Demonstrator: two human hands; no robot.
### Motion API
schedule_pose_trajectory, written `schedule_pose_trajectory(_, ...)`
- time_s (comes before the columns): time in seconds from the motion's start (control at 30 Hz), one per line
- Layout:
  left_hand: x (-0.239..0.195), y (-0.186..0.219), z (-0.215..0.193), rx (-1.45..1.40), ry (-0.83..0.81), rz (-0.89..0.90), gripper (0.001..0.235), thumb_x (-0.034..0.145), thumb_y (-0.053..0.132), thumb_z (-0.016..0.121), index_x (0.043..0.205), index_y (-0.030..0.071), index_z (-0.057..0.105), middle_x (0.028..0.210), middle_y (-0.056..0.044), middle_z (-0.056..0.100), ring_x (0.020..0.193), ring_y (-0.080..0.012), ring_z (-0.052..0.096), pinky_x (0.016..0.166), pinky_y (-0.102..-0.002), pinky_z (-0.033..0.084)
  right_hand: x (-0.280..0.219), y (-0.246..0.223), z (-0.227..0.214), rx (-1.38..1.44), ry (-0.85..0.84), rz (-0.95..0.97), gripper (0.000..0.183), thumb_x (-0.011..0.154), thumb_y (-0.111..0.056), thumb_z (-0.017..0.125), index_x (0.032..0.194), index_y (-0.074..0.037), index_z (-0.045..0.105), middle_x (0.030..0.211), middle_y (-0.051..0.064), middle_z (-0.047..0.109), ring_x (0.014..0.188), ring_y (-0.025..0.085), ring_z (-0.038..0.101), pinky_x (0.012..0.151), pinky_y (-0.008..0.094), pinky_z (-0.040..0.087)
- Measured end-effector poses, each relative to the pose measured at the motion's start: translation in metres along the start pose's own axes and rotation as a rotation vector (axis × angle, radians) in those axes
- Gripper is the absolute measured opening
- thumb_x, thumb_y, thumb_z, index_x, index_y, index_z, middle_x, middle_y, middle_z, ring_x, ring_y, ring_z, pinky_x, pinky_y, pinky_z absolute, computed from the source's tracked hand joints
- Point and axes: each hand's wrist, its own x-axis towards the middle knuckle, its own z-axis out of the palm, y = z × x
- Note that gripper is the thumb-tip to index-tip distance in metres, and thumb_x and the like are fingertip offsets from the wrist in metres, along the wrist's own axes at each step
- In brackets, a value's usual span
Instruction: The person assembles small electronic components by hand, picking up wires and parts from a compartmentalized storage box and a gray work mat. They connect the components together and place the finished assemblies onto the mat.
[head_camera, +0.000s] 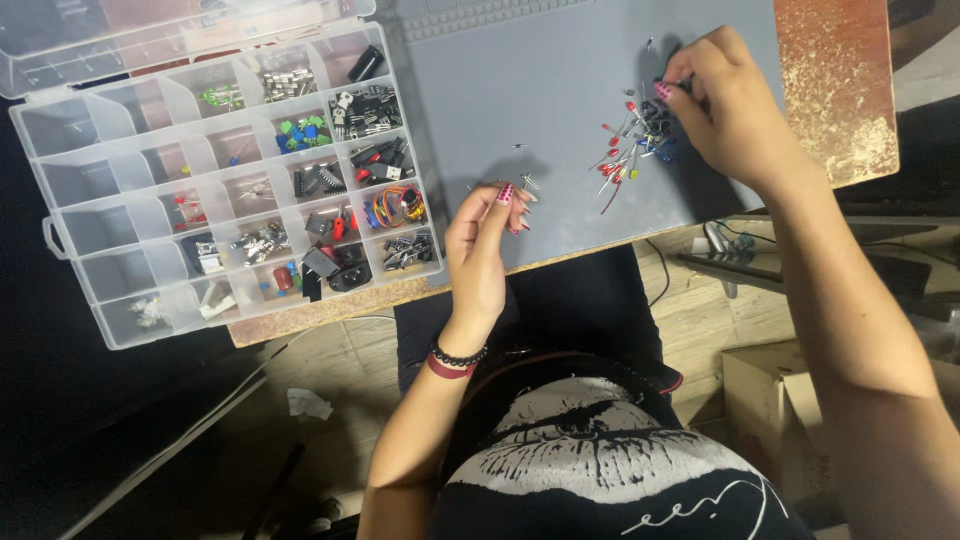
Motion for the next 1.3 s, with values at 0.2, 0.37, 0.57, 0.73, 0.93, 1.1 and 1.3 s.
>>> schedule_pose_trajectory(0.2,0.001,0.0,-0.002,-0.018,0.005,0.011,0.024,0.104,0.02,0.053,0.083,0.01,0.059,0.073,0.001,0.051,0.096,-0.0183,0.064,0.083,-0.028,0.049,-0.005,0.012,0.001,0.003,0.063,0.03,0.009,0.112,0.01,0.066,0.118,0.004,0.061,0.107,0.018,0.049,0.064,0.022,0.045,0.07,0.036,0.04)
schedule_pose_trajectory(0.37,0.002,0.001,-0.002,-0.015,0.013,0.022,0.024,0.104,0.019,0.054,0.082,0.011,0.06,0.072,0.0,0.052,0.096,-0.0173,0.063,0.078,-0.027,0.049,-0.006,0.026,0.008,0.211,0.162,0.202,0.012,0.119,0.0,0.072,0.116,-0.002,0.06,0.088,0.006,0.061,0.076,0.01,0.053,0.068,0.023,0.038)
schedule_pose_trajectory(0.57,0.002,0.004,-0.001,-0.022,0.027,0.032,0.024,0.104,0.019,0.053,0.083,0.01,0.06,0.072,0.0,0.052,0.097,-0.0183,0.064,0.082,-0.03,0.052,-0.002,0.021,0.003,0.425,0.314,0.184,0.02,0.119,-0.001,0.068,0.13,-0.001,0.052,0.1,0.013,0.064,0.075,0.015,0.059,0.068,0.023,0.045)
schedule_pose_trajectory(0.73,0.004,0.002,0.001,-0.013,0.044,0.03,0.022,0.104,0.02,0.054,0.086,0.009,0.062,0.073,-0.002,0.054,0.095,-0.0164,0.063,0.079,-0.028,0.051,-0.007,-0.009,0.002,0.563,0.399,0.252,0.011,0.116,-0.005,0.068,0.125,-0.001,0.063,0.099,0.012,0.069,0.072,0.012,0.059,0.066,0.021,0.048)
schedule_pose_trajectory(0.93,0.005,0.007,0.013,0.011,0.012,0.024,0.021,0.106,0.023,0.052,0.096,0.009,0.065,0.097,-0.009,0.071,0.076,-0.0085,0.057,0.076,-0.026,0.052,-0.018,-0.082,0.032,0.797,0.393,0.231,0.015,0.104,0.004,0.07,0.096,-0.005,0.061,0.109,0.013,0.069,0.072,0.016,0.065,0.066,0.024,0.056)
schedule_pose_trajectory(1.1,0.008,-0.01,0.012,0.01,0.003,0.098,0.02,0.108,0.019,0.053,0.105,0.003,0.064,0.098,-0.012,0.069,0.078,-0.0129,0.06,0.074,-0.026,0.048,-0.017,-0.113,0.071,0.825,0.402,0.21,0.014,0.098,0.011,0.066,0.11,0.004,0.068,0.091,0.018,0.073,0.083,0.025,0.074,0.07,0.035,0.061)
schedule_pose_trajectory(1.3,0.009,-0.009,0.009,0.066,-0.055,0.083,0.024,0.108,0.02,0.054,0.126,0.006,0.063,0.122,-0.007,0.07,0.097,-0.009,0.062,0.085,-0.023,0.048,-0.018,-0.146,0.071,0.667,0.291,0.143,0.03,0.099,0.003,0.068,0.127,-0.001,0.059,0.086,0.011,0.071,0.071,0.016,0.06,0.069,0.031,0.052)
